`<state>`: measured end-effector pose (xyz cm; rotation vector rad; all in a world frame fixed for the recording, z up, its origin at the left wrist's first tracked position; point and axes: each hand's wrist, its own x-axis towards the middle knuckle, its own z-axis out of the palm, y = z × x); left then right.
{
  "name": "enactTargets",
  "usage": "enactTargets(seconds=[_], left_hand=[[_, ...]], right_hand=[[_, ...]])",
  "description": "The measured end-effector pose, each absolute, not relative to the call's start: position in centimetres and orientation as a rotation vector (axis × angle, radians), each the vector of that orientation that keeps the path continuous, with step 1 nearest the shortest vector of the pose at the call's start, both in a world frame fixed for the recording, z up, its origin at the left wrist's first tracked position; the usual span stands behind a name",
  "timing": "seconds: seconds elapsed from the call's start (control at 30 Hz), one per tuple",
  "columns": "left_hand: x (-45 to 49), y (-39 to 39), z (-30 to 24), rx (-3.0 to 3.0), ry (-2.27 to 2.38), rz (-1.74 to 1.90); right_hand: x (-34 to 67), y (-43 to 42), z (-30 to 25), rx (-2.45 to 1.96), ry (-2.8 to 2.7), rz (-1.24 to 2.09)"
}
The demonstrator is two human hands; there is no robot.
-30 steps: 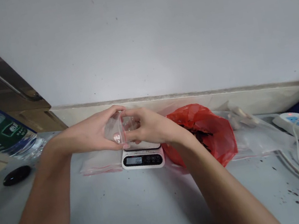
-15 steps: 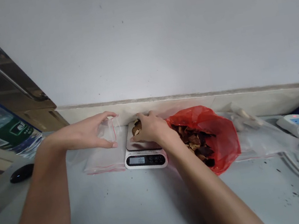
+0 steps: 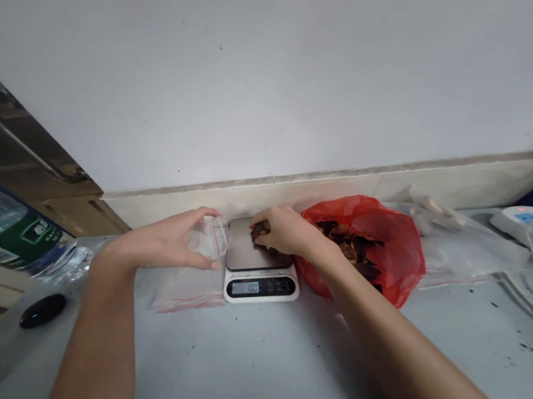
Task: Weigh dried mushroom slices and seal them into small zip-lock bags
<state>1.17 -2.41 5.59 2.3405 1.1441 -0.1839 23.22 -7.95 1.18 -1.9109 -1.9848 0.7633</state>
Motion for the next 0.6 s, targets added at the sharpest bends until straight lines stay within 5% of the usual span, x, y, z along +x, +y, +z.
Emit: enactTargets(seconds=[0.6], left_hand=[[4.3,-2.8,4.3,2.309,0.906,-0.099]], right_hand=[[23.8,-9.9,5.1,-1.529,-2.050,0.949]])
